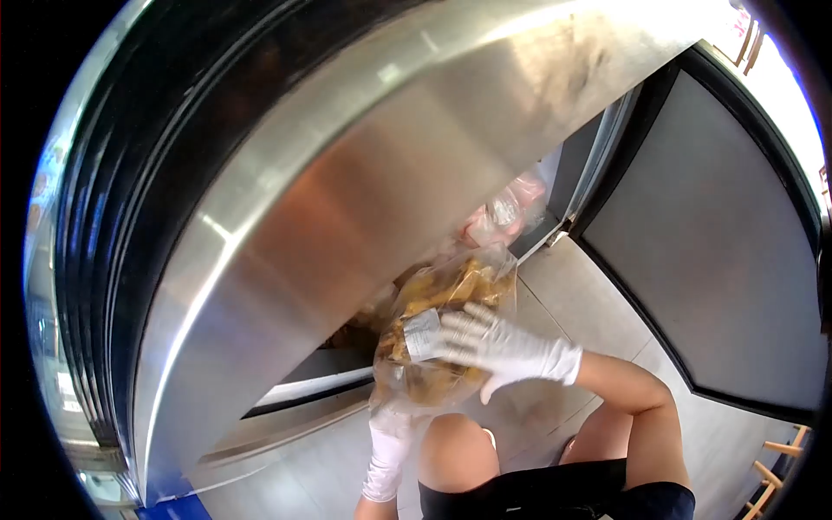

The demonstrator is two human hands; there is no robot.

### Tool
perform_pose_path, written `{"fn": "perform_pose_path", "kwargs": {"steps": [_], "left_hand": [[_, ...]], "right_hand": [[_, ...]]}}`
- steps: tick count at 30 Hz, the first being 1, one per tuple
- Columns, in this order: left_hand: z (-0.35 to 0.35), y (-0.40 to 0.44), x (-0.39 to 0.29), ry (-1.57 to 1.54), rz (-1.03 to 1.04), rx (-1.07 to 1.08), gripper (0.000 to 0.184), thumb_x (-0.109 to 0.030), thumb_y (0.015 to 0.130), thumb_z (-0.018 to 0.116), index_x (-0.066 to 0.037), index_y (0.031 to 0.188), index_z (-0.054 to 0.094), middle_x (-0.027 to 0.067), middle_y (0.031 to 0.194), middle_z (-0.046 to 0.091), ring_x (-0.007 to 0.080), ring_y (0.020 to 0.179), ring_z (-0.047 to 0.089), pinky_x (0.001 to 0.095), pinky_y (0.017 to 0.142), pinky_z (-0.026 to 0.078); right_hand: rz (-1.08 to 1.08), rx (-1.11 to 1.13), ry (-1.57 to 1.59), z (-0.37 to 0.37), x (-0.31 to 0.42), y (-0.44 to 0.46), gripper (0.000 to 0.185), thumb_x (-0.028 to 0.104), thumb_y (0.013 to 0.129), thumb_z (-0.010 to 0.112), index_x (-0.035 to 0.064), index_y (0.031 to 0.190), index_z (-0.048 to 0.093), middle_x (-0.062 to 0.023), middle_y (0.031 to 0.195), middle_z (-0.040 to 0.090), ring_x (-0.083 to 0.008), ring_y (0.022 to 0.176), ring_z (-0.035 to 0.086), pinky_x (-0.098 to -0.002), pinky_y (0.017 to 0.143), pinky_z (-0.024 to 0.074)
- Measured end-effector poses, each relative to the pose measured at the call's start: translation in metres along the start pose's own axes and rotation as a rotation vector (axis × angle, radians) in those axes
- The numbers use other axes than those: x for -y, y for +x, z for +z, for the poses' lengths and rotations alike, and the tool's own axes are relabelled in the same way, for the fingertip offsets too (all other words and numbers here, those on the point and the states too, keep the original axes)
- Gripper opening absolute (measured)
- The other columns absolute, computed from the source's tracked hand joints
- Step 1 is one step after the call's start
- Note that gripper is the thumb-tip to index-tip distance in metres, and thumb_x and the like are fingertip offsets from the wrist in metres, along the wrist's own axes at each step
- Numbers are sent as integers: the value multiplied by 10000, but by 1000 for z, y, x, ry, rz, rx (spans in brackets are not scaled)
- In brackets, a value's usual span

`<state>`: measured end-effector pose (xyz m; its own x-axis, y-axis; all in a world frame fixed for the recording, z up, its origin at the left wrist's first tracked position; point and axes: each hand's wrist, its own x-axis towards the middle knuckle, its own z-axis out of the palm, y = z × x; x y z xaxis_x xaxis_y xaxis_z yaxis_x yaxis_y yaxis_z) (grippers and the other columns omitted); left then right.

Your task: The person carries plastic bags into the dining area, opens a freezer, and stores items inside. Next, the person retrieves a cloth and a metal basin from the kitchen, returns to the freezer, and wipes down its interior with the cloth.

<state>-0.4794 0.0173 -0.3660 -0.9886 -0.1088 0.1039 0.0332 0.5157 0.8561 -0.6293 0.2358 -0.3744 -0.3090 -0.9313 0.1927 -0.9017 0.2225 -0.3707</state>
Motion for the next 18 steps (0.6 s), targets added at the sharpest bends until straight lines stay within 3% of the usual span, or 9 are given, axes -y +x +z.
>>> {"fn": "perform_pose_path", "kwargs": {"steps": [2, 5, 8, 12, 13, 14, 16, 18], "left_hand": [[4, -10, 9, -90, -41, 39, 164, -144, 851, 552, -30, 736, 576, 82, 718, 559, 218, 665, 536, 318, 634, 429], [7, -12, -2, -156, -63, 77, 122, -87, 839, 544, -47, 732, 584, 87, 734, 555, 245, 681, 540, 340, 648, 430], [3, -14, 0, -181, -14, 103, 88, -69, 825, 546, -52, 753, 593, 85, 739, 549, 251, 675, 532, 345, 640, 426], [7, -10, -8, -100, 179, 109, 160, -144, 853, 557, -31, 740, 549, 75, 687, 531, 221, 625, 507, 319, 601, 411], [10, -11, -10, -115, 181, 110, 77, -92, 818, 551, -37, 766, 562, 79, 702, 532, 230, 635, 508, 325, 607, 413], [13, -12, -14, -126, 181, 112, 33, -41, 783, 544, -42, 792, 575, 82, 718, 533, 240, 645, 509, 332, 613, 415], [18, -14, -22, -142, 180, 137, 107, 18, 745, 531, -43, 815, 585, 84, 727, 530, 247, 650, 507, 337, 613, 415], [21, -10, -30, -154, 173, 189, 113, 31, 738, 519, -36, 807, 578, 80, 715, 521, 244, 641, 500, 336, 600, 410]], "right_hand": [[-49, 90, -118, 22, 13, 9, 1007, 550, 536, 697, 124, 1358, 299, -115, 1368, 324, -278, 1253, 318, -490, 1009, 276], [-48, -107, -287, 51, 16, 12, 1002, 532, 559, 694, 146, 1378, 265, -111, 1364, 329, -258, 1232, 347, -464, 982, 314], [-8, 20, -180, 45, 17, 10, 974, 491, 579, 699, 153, 1382, 263, -116, 1369, 320, -257, 1206, 376, -454, 950, 342], [41, 39, -224, 20, 18, 8, 991, 470, 556, 695, 172, 1389, 247, -132, 1377, 308, -276, 1264, 320, -483, 1031, 253], [44, 80, -132, 6, 21, 11, 906, 393, 594, 689, 166, 1372, 284, -119, 1385, 304, -276, 1299, 265, -495, 1064, 186], [-21, 52, -116, 8, 20, 13, 861, 357, 601, 681, 165, 1355, 314, -100, 1386, 310, -273, 1301, 261, -502, 1063, 183], [-152, -8, -86, 22, 16, 17, 776, 286, 614, 666, 162, 1323, 375, -60, 1386, 322, -267, 1305, 254, -515, 1060, 176], [-137, 0, 20, 31, 20, 14, 682, 202, 598, 655, 138, 1246, 456, -29, 1362, 359, -249, 1281, 285, -478, 1070, 188]]}}
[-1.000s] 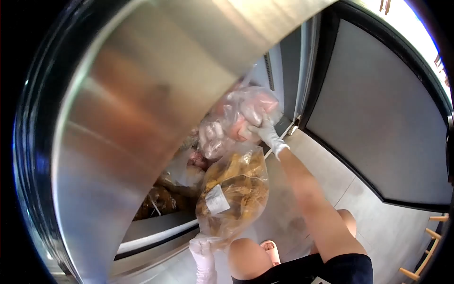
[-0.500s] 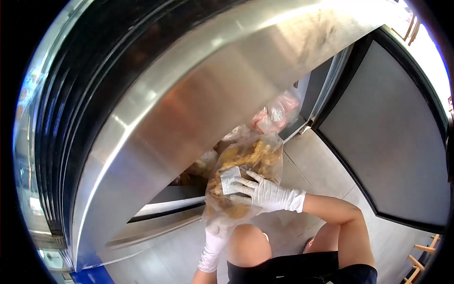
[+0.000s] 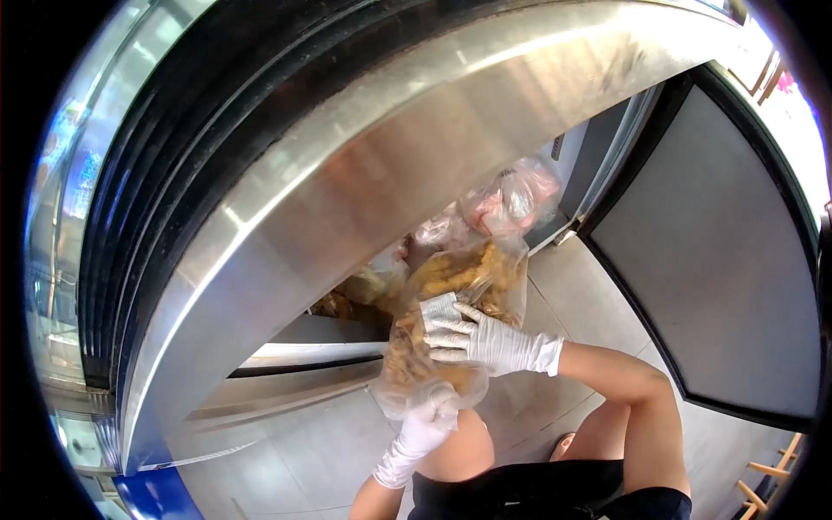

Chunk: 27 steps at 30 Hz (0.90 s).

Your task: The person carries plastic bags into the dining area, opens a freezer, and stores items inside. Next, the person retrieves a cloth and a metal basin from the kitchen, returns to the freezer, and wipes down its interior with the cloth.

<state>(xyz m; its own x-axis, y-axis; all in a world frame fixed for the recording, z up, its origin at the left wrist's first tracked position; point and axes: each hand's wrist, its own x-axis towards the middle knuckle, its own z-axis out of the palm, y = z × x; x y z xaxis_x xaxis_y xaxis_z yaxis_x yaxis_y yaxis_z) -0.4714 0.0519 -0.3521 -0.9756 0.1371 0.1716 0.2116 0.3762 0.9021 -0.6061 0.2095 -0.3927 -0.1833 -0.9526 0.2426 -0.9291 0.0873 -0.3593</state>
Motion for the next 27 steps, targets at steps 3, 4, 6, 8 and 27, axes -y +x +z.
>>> {"fn": "perform_pose_path", "kwargs": {"steps": [3, 4, 6, 8, 27], "left_hand": [[0, -2, 12, -19, 11, -58, 76, 27, 744, 525, -26, 781, 564, 77, 685, 512, 242, 619, 489, 333, 572, 400], [0, -2, 12, -13, 1, -52, 71, 26, 747, 524, -24, 785, 556, 78, 678, 512, 245, 616, 489, 335, 567, 400], [1, -1, 9, -4, -20, -37, 62, 24, 752, 523, -20, 793, 539, 81, 665, 511, 252, 610, 489, 340, 557, 399], [2, 6, 9, 27, 2, -69, 50, 20, 761, 519, -20, 791, 525, 84, 660, 506, 257, 603, 486, 343, 554, 398], [25, 130, -69, 19, 293, 593, 471, -59, 589, 725, -57, 1025, 548, 78, 898, 540, 245, 810, 531, 327, 736, 434]], "right_hand": [[85, -58, 83, 25, 6, -12, 543, 93, 576, 606, 101, 1116, 554, -36, 1243, 476, -245, 1206, 378, -414, 1053, 257], [192, -188, 236, 37, 16, -18, 459, 58, 545, 583, 61, 1004, 586, -56, 1135, 531, -261, 1154, 426, -407, 1007, 316], [226, -281, 305, 49, 24, -23, 423, 36, 529, 559, 28, 952, 568, -94, 1064, 542, -302, 1075, 467, -415, 917, 378], [310, -375, 294, 53, 27, -25, 361, 30, 544, 552, 24, 904, 546, -110, 1011, 536, -325, 994, 481, -419, 842, 399], [866, -1165, 472, 7, 65, -104, 267, 136, 899, 489, 14, 662, 511, -57, 557, 495, -134, 493, 451, -287, 468, 365]]}}
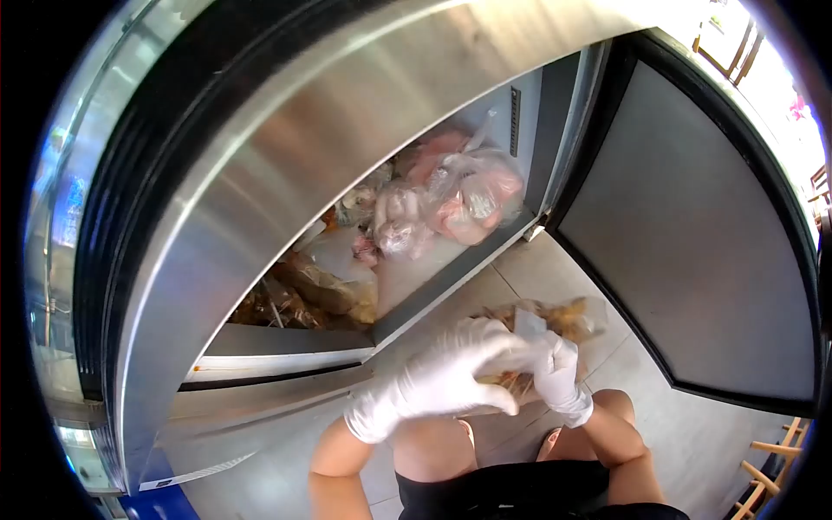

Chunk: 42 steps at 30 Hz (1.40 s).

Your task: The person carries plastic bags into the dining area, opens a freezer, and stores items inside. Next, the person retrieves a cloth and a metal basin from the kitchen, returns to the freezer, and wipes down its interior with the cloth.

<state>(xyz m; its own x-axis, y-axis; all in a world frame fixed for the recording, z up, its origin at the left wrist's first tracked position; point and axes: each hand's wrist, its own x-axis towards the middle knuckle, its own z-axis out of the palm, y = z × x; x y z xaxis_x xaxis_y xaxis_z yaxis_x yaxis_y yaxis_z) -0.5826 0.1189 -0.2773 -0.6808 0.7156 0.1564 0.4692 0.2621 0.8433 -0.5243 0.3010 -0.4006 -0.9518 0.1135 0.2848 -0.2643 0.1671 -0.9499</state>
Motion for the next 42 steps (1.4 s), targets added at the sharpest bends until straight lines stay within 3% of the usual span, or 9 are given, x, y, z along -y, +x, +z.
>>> {"fn": "perform_pose_path", "kwargs": {"steps": [2, 5, 7, 11, 16, 20, 29, 39, 42], "left_hand": [[-5, 8, 33, -209, -241, 120, 486, -94, 666, 699, -62, 1121, 530, 36, 957, 544, 154, 901, 523, 291, 805, 435], [25, -10, 156, -336, -534, -415, 197, -168, 883, 549, 8, 966, 584, 43, 851, 588, 90, 779, 520, 239, 731, 447], [43, -45, 226, 133, -655, -414, 281, -305, 854, 530, -36, 854, 610, 187, 805, 607, 361, 758, 562, 392, 695, 445], [92, -108, 286, 190, -995, -224, 293, -328, 835, 525, -48, 819, 611, 169, 711, 596, 372, 714, 559, 437, 715, 449], [81, -89, 270, 733, -694, -461, 484, -311, 819, 536, -33, 1208, 458, 179, 1299, 403, 360, 1155, 404, 449, 941, 335], [72, -73, 311, 822, -679, -390, 604, -407, 833, 505, -44, 1299, 379, 182, 1353, 346, 342, 1239, 322, 480, 1014, 243], [74, -82, 342, 829, -691, -419, 637, -480, 824, 485, -70, 1302, 389, 165, 1352, 363, 361, 1240, 319, 478, 1015, 250], [32, -70, 311, 758, -681, -565, 294, -291, 803, 549, -51, 960, 610, 162, 992, 603, 340, 914, 566, 404, 798, 451], [25, -52, 298, 648, -990, -639, 303, -322, 783, 584, -45, 904, 615, 165, 917, 618, 346, 859, 580, 417, 752, 460]], "right_hand": [[164, 6, -93, -17, -7, -6, 292, 136, 905, 484, 1, 646, 498, -55, 537, 471, -132, 477, 406, -279, 470, 361], [251, -20, -212, -37, -10, -11, 335, 153, 913, 486, -27, 631, 485, -55, 506, 413, -119, 472, 348, -281, 457, 332], [306, -46, -226, -52, -13, -14, 366, 195, 931, 458, 9, 615, 448, 9, 539, 393, -76, 516, 346, -261, 467, 314], [286, -150, -264, -77, -20, -13, 313, 155, 923, 474, -27, 670, 498, -5, 548, 415, -84, 529, 354, -258, 475, 339], [260, -168, -281, -92, -20, -17, 336, 188, 934, 457, -32, 688, 520, 7, 578, 459, -76, 546, 382, -249, 496, 348], [283, -205, -219, -99, -25, -22, 347, 200, 936, 455, -23, 682, 532, 13, 585, 476, -68, 552, 389, -243, 503, 349], [234, -225, -212, -78, -10, -14, 379, 217, 936, 456, 1, 627, 484, 27, 556, 441, -59, 530, 366, -239, 485, 332], [253, -96, -193, -79, -8, -21, 386, 227, 936, 453, 4, 623, 484, 19, 540, 417, -70, 504, 364, -249, 458, 320], [219, -107, -190, -79, -13, -24, 394, 227, 936, 451, 5, 611, 471, 10, 533, 410, -79, 492, 366, -256, 457, 323]]}}
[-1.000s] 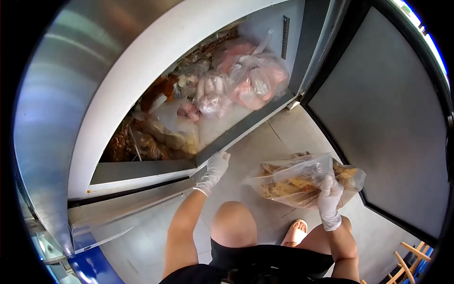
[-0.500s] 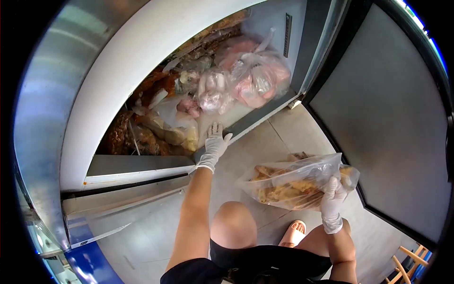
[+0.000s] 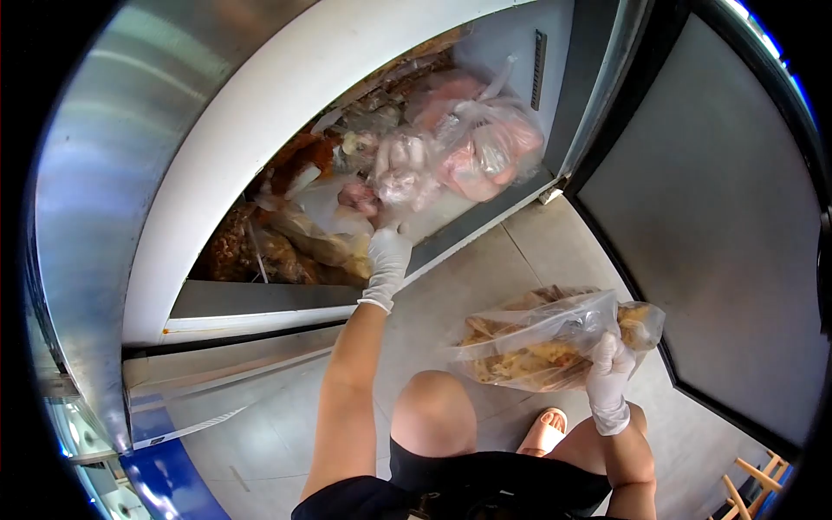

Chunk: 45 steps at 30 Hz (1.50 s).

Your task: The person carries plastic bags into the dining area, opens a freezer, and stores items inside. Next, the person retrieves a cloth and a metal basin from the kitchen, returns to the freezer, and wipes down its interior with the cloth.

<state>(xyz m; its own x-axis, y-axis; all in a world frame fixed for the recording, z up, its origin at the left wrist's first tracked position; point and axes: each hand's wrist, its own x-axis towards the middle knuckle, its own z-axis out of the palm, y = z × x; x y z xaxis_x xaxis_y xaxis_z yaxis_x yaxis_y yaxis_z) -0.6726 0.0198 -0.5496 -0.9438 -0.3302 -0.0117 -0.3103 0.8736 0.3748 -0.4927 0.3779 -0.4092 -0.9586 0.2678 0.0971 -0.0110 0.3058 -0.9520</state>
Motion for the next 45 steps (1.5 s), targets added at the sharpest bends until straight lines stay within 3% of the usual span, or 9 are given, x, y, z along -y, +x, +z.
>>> {"fn": "perform_pose_path", "kwargs": {"steps": [3, 7, 10, 20, 23, 26, 30, 36, 45], "left_hand": [[-23, 4, -39, -39, -133, -262, 413, -353, 718, 670, 16, 885, 590, 212, 937, 597, 362, 907, 561, 404, 754, 456], [-10, 44, -40, 6, -19, -440, 818, -416, 625, 745, 26, 1225, 407, 198, 1146, 512, 353, 1029, 506, 393, 870, 426], [-8, 74, -47, -195, -179, -225, 1019, -500, 448, 788, 43, 1204, 373, 241, 1169, 466, 353, 1035, 504, 375, 892, 416], [-21, 88, -65, -234, -354, -98, 874, -405, 454, 790, 57, 1094, 415, 220, 1135, 498, 320, 977, 562, 338, 820, 472], [-11, 91, -51, -517, -276, -163, 795, -395, 466, 790, 42, 1041, 458, 206, 994, 564, 330, 884, 595, 347, 759, 492], [2, 92, -60, -199, -337, -422, 694, -343, 506, 769, 30, 1008, 469, 179, 816, 590, 338, 767, 607, 356, 687, 497], [-5, 86, -70, -98, -211, -487, 459, -273, 575, 701, 2, 895, 519, 219, 898, 552, 361, 746, 583, 394, 654, 491], [-21, 95, -70, 15, -40, -372, 486, -265, 592, 696, -35, 988, 534, 262, 998, 529, 388, 859, 567, 417, 745, 480], [-54, 95, -80, 11, 128, -454, 263, -239, 630, 657, -89, 840, 608, 188, 932, 544, 381, 810, 556, 420, 662, 484]], "right_hand": [[-5, 6, -8, 0, 0, 0, 405, 226, 935, 452, 10, 593, 443, 3, 531, 405, -84, 488, 364, -260, 457, 324], [14, 14, -11, 2, 4, 0, 416, 225, 934, 454, 16, 578, 404, -4, 529, 401, -90, 486, 358, -267, 457, 322], [41, 41, -16, -2, -1, -2, 410, 225, 935, 450, 15, 585, 415, -5, 531, 401, -93, 488, 355, -267, 458, 321], [49, 95, -39, -4, 3, -2, 416, 252, 940, 435, 9, 603, 438, -12, 534, 393, -109, 486, 350, -278, 458, 308], [-4, 62, -77, -5, 4, -1, 416, 254, 938, 437, 8, 604, 445, -14, 532, 406, -113, 485, 368, -281, 461, 316], [-64, -34, -112, 1, 17, 2, 427, 270, 938, 437, 6, 603, 455, -15, 525, 416, -117, 484, 389, -284, 463, 324], [-54, -28, -143, -3, 15, -3, 438, 287, 938, 434, 4, 605, 466, -18, 523, 428, -119, 483, 404, -285, 464, 329], [46, 27, -65, -13, -4, -13, 444, 297, 938, 435, -2, 613, 487, -15, 530, 431, -105, 491, 395, -276, 467, 328], [21, 104, -20, -8, 7, -6, 382, 232, 937, 448, -27, 679, 559, -34, 566, 496, -109, 509, 438, -262, 492, 367]]}}
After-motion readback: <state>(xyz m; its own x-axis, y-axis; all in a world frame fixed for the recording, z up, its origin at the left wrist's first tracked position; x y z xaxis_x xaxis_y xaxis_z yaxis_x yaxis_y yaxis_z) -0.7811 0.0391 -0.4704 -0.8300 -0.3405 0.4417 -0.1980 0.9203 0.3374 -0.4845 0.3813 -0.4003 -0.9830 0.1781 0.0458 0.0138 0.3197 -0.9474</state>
